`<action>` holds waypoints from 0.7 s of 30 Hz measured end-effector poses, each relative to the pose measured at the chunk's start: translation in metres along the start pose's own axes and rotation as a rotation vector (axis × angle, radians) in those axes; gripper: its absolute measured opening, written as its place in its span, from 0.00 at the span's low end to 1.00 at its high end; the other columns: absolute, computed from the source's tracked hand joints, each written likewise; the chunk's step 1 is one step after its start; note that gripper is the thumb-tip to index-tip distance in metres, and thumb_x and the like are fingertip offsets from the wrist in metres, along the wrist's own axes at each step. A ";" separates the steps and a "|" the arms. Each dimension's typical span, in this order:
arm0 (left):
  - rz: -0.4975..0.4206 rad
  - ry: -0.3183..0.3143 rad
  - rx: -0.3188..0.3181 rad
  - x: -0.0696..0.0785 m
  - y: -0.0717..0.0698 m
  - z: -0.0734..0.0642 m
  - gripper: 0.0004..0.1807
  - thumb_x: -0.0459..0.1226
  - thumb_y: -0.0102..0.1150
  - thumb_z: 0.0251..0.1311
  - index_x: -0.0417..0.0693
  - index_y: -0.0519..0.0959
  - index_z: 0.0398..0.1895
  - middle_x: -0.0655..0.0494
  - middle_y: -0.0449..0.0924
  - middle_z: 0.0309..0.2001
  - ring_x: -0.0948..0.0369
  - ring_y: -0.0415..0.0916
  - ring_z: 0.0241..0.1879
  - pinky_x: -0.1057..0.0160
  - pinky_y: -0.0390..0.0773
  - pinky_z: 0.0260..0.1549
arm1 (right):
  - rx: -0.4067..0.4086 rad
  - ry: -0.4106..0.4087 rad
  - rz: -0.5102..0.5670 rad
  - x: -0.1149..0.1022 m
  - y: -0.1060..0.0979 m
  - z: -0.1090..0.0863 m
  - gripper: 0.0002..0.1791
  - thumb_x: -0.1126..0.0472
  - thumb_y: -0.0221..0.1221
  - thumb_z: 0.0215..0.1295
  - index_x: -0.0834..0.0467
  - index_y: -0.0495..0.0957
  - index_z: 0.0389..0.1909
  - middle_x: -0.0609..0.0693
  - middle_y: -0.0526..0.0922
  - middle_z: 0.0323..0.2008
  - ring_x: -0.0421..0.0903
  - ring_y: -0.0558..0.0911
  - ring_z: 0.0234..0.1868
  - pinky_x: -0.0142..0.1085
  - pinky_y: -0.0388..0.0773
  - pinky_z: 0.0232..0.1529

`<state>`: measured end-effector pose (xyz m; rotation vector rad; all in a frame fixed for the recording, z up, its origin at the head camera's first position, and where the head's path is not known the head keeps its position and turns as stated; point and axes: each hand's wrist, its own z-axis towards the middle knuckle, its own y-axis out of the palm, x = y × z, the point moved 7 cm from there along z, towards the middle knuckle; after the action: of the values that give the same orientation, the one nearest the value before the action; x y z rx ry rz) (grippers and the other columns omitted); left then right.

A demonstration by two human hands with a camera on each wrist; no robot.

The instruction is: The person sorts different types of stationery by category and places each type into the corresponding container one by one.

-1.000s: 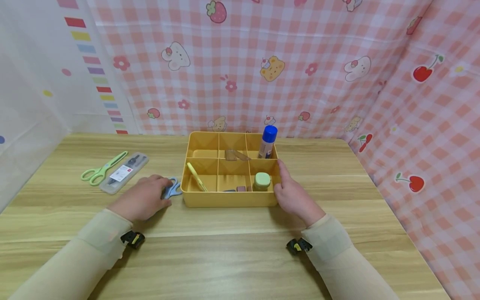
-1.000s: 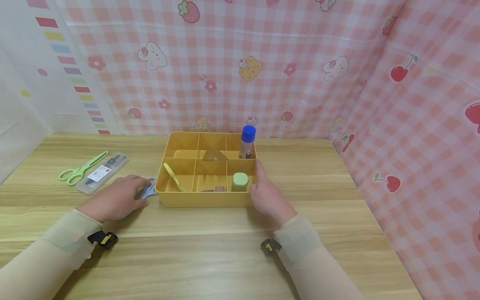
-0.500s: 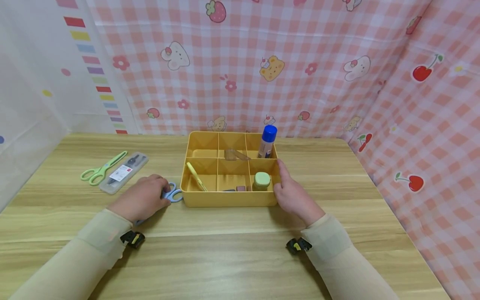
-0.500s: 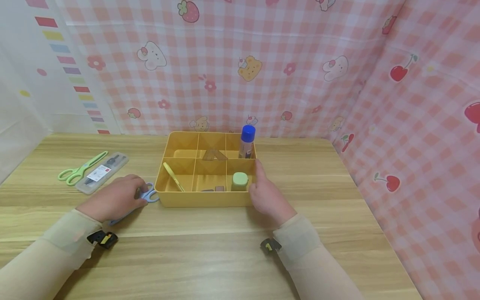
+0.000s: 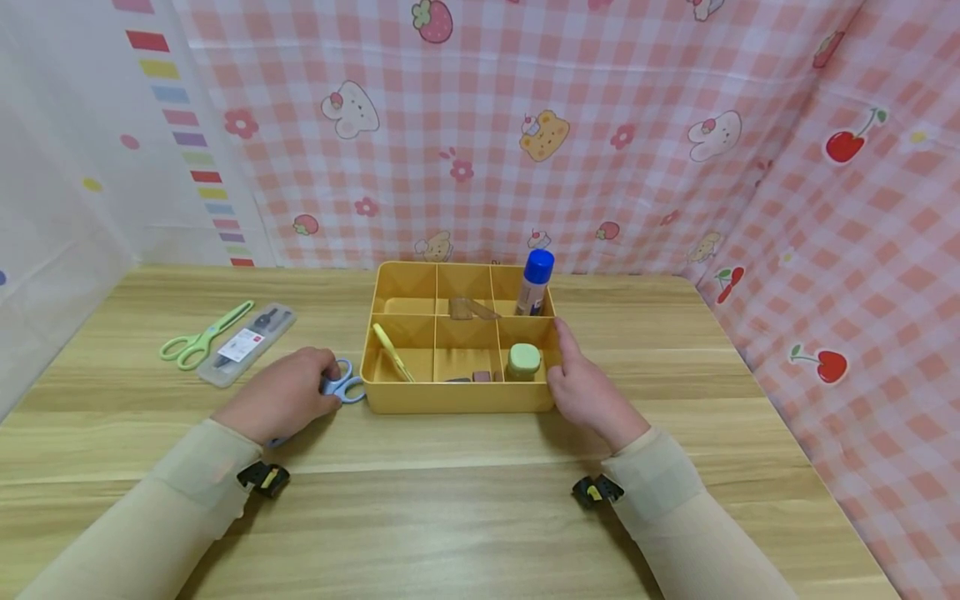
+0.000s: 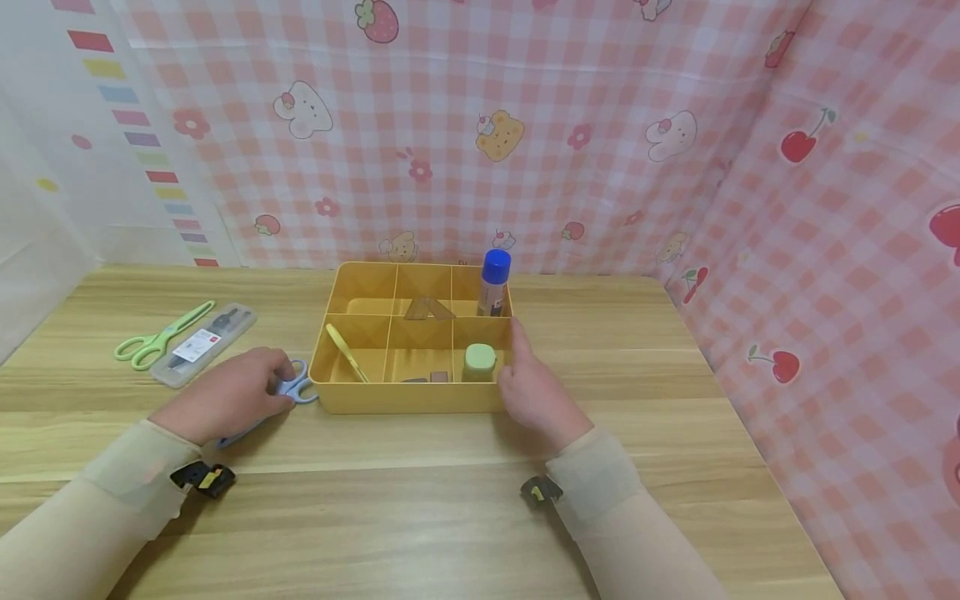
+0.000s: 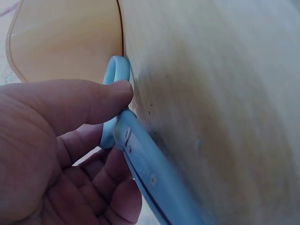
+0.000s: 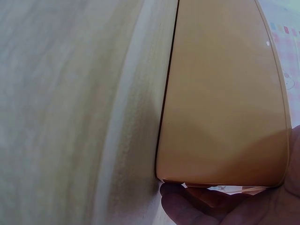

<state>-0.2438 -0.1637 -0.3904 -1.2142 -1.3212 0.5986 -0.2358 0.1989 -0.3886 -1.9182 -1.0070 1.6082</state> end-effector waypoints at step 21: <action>-0.041 -0.028 0.016 0.000 -0.001 -0.003 0.14 0.42 0.71 0.65 0.45 0.78 0.44 0.52 0.79 0.39 0.56 0.73 0.36 0.57 0.73 0.38 | 0.002 0.008 0.003 0.001 0.000 -0.001 0.41 0.59 0.37 0.81 0.50 0.26 0.85 0.62 0.46 0.85 0.63 0.58 0.82 0.58 0.53 0.80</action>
<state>-0.2413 -0.1653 -0.3886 -1.1673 -1.3590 0.5975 -0.2353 0.1995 -0.3888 -1.9241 -0.9987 1.6020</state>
